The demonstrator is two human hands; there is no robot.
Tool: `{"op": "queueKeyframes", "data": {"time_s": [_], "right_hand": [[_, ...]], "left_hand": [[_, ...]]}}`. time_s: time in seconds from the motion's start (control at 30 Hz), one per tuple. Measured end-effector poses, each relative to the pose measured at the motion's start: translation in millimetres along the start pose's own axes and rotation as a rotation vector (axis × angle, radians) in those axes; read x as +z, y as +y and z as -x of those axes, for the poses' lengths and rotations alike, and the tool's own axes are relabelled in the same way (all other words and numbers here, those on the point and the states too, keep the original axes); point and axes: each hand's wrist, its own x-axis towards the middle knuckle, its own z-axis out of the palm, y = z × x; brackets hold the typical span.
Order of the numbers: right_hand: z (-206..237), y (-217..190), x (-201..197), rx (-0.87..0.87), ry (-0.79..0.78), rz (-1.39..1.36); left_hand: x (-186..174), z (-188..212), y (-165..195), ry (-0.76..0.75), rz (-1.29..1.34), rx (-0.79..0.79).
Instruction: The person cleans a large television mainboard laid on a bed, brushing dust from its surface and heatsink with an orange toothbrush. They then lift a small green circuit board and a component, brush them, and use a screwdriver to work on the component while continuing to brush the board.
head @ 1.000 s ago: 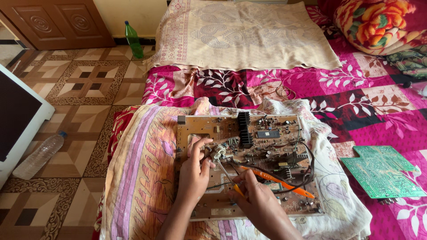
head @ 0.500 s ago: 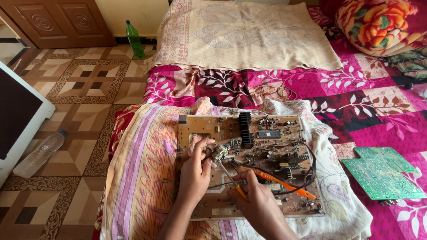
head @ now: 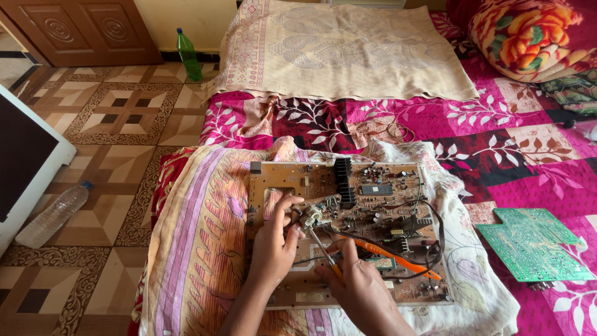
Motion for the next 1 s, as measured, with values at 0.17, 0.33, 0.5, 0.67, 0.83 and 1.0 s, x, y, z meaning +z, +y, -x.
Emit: {"op": "queueKeyframes", "data": {"time_s": [0.17, 0.33, 0.5, 0.67, 0.83, 1.0], "right_hand": [[-2, 4, 3, -0.142, 0.087, -0.032], [-3, 0, 0, 0.023, -0.092, -0.171], [-1, -6, -9, -0.069, -0.007, -0.104], [0, -9, -15, -0.113, 0.097, -0.001], [-1, -7, -12, -0.009, 0.019, -0.074], [-3, -2, -7, -0.167, 0.128, -0.075]], "left_hand": [[-1, 1, -2, -0.012, -0.034, 0.019], [0, 0, -5, 0.000, -0.044, 0.068], [-1, 1, -3, -0.009, -0.004, 0.060], [-2, 0, 0, -0.027, -0.034, -0.014], [-3, 1, 1, -0.010, 0.030, 0.072], [-3, 1, 3, -0.044, -0.028, -0.039]]}}
